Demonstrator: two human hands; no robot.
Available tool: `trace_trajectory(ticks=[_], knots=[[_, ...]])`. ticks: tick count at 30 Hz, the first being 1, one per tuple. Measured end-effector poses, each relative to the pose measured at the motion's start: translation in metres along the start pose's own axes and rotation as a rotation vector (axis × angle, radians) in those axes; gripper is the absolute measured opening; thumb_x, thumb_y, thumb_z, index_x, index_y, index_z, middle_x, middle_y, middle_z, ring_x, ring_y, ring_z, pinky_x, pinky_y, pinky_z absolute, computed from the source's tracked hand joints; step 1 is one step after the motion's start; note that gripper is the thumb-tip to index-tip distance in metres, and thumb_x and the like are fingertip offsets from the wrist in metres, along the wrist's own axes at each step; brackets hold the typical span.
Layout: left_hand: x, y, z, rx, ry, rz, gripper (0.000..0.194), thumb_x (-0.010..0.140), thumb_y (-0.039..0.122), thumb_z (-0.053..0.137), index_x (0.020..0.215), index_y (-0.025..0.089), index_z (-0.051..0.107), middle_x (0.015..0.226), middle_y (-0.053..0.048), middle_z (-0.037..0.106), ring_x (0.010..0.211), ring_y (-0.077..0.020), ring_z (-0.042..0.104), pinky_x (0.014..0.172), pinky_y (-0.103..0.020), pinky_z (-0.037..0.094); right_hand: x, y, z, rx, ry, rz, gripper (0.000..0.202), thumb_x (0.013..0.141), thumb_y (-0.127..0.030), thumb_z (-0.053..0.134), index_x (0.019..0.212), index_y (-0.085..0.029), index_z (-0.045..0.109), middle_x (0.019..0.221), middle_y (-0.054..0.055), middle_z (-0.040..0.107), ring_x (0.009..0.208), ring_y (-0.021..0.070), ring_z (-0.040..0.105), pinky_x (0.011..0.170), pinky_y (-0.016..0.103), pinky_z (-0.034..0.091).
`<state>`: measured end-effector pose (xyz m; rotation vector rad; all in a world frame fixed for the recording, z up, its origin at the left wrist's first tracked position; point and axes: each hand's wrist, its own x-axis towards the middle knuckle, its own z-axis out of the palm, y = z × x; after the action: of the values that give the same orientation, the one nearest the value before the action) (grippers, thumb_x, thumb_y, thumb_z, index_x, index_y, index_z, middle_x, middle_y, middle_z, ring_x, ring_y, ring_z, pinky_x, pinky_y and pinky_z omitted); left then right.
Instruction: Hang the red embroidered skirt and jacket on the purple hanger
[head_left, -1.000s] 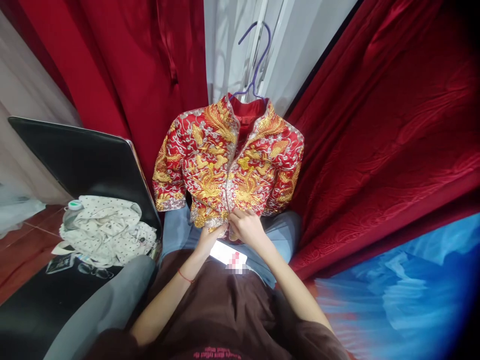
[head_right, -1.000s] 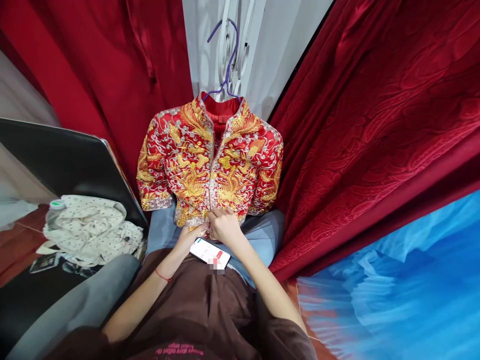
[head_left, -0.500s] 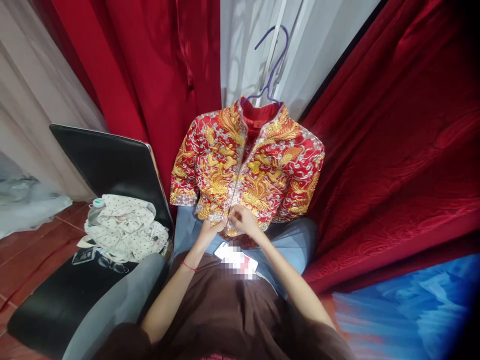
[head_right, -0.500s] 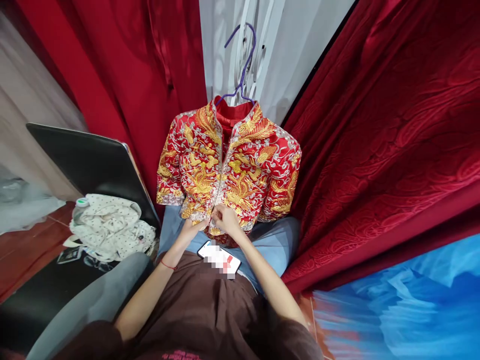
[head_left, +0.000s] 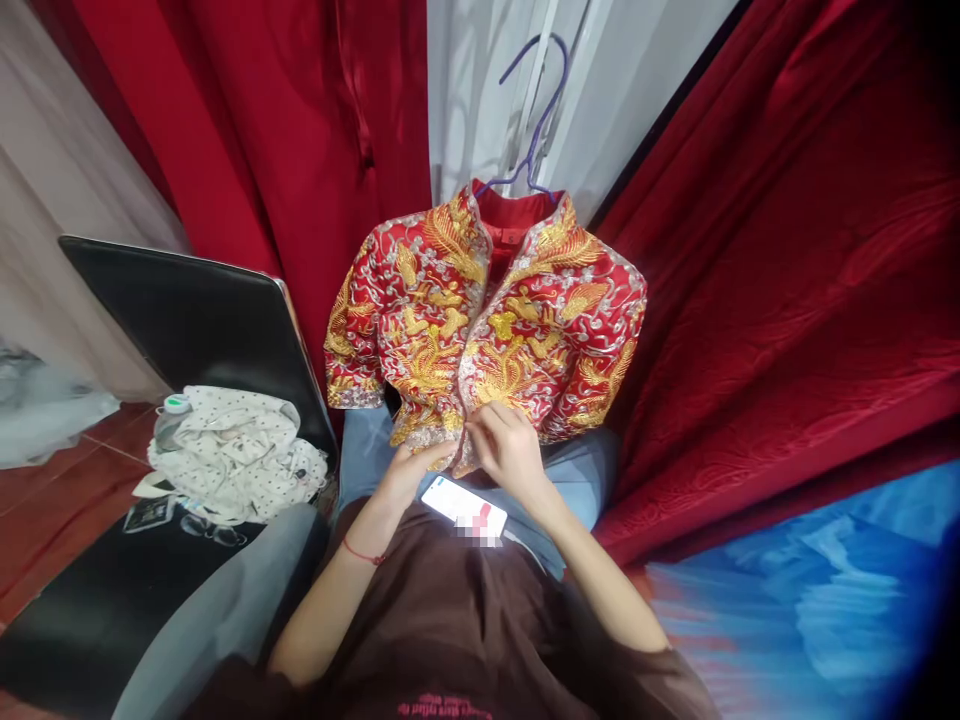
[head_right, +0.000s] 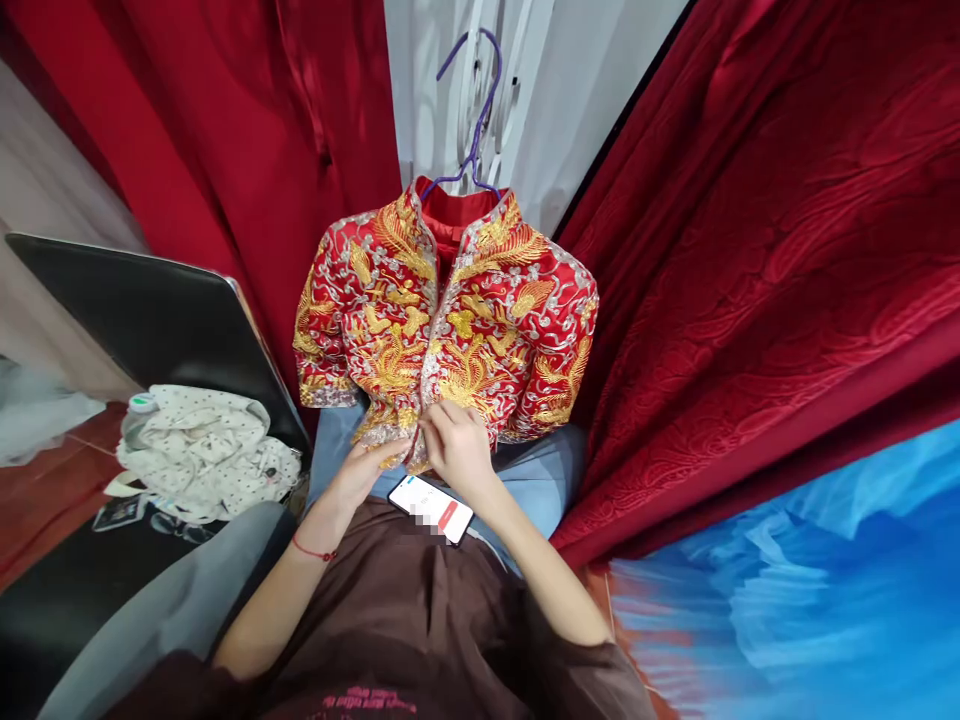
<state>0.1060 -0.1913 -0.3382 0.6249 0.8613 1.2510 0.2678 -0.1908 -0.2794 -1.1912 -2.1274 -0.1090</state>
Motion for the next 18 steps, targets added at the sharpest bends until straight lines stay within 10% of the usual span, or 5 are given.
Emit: trace_trajectory(ticks=[7,11,18], knots=[[0.028,-0.035,-0.010,0.171,-0.001,0.107,0.047,0.054,0.027,0.090,0.098,0.016,0.076,0.113,-0.009,0.076,0.114,-0.0281,0.068,0.104,-0.039,0.049,0.024,0.050,0.047,-0.131,0.034,0.154,0.014,0.097,-0.021,0.049,0.090,-0.020,0.061,0.093,0.007,0.066,0.078,0.0195,0.057,0.075,0.031,0.037],[0.053,-0.057,-0.034,0.200,0.150,-0.067,0.050,0.047,0.024,0.092,0.093,0.014,0.075,0.103,-0.012,0.078,0.108,-0.0325,0.070,0.096,-0.042,0.052,0.039,0.058,0.066,-0.252,0.025,0.132,0.018,0.098,-0.020,0.046,0.091,-0.019,0.062,0.096,0.008,0.066,0.084,0.0202,0.057,0.078,0.032,0.034],[0.079,-0.070,-0.056,0.238,0.243,-0.036,0.055,0.055,0.030,0.087,0.105,0.013,0.073,0.118,-0.014,0.074,0.115,-0.0290,0.067,0.097,-0.038,0.052,0.069,0.054,0.053,-0.281,0.303,0.052,0.020,0.100,-0.020,0.044,0.096,-0.021,0.064,0.098,0.008,0.067,0.088,0.0212,0.056,0.080,0.034,0.035]])
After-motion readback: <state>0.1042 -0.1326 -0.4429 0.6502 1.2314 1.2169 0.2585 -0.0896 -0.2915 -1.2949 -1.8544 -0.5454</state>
